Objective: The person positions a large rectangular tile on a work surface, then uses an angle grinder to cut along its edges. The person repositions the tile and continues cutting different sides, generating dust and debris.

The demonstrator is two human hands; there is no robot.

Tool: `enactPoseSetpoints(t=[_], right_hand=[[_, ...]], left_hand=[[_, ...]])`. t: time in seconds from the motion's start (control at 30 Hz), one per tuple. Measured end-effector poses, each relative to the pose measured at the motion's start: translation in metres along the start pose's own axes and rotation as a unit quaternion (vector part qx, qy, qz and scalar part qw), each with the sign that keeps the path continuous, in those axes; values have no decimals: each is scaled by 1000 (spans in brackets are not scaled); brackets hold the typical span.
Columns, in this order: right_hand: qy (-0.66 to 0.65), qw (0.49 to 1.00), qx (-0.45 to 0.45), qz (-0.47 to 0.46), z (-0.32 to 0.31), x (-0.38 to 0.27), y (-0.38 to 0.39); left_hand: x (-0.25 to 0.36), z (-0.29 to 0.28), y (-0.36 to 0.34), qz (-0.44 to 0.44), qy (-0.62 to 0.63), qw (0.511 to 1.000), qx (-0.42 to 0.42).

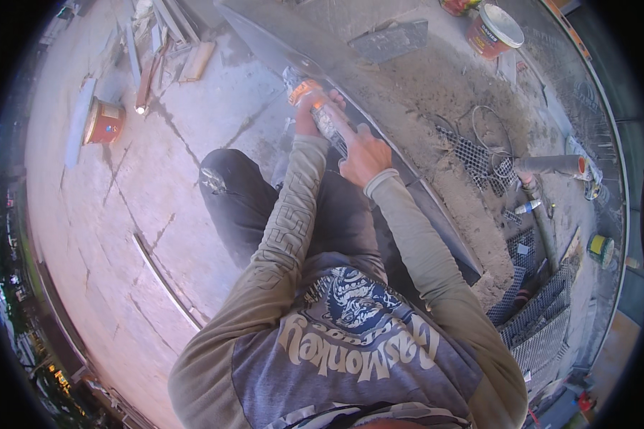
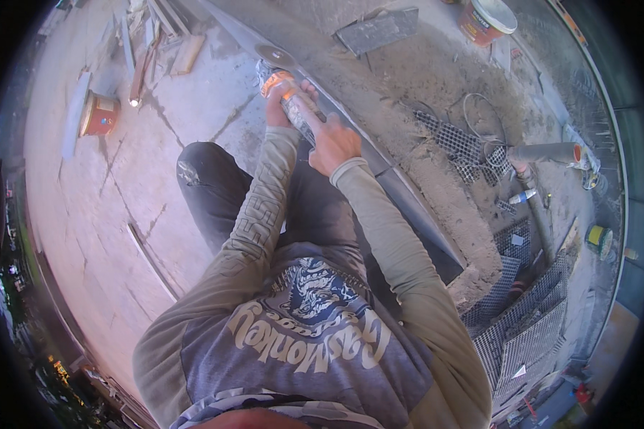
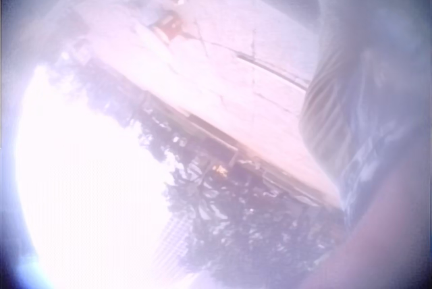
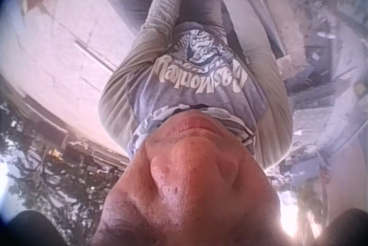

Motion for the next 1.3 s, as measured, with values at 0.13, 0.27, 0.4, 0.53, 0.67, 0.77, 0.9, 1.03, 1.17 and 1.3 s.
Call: enactPoseSetpoints(t=[0.13, 0.27, 0.4, 0.53, 0.67, 0.77, 0.9, 1.03, 1.17, 1.3], right_hand=[[-8, 1000, 5, 6, -1, 10, 18], [8, 1000, -6, 9, 0, 14, 30], [10, 1000, -7, 9, -2, 18, 36], [12, 1000, -2, 1, -3, 19, 36], [2, 1000, -9, 9, -5, 20, 38], [7, 1000, -13, 15, -4, 22, 42], [2, 1000, -5, 5, -2, 25, 44], [6, 1000, -5, 8, -7, 23, 46], [1, 1000, -4, 11, -6, 27, 50], [3, 1000, -7, 22, -6, 33, 65]], left_hand=[[-20, -4, 11, -39, 26, 999, 8], [-30, -4, 22, -36, 46, 998, -4], [-33, -1, 29, -29, 26, 999, -3], [-34, -7, 23, -38, 21, 999, -27], [-37, -5, 25, -29, 14, 999, -12], [-40, -1, 32, -27, 24, 999, -2], [-42, -5, 31, -30, 25, 999, -10], [-45, -6, 31, -37, 23, 999, -7], [-50, -8, 34, -62, 32, 998, -7], [-64, -9, 46, -57, 32, 998, 8]])
Point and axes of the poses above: each hand's wrist, its own y-axis away from the middle knuckle, its own z-axis out of the palm, x = y × z, the point moved 6 cm from there along -y, towards the middle knuckle, and after that the axes turned 3 degrees about y, right-handed, at the moved point
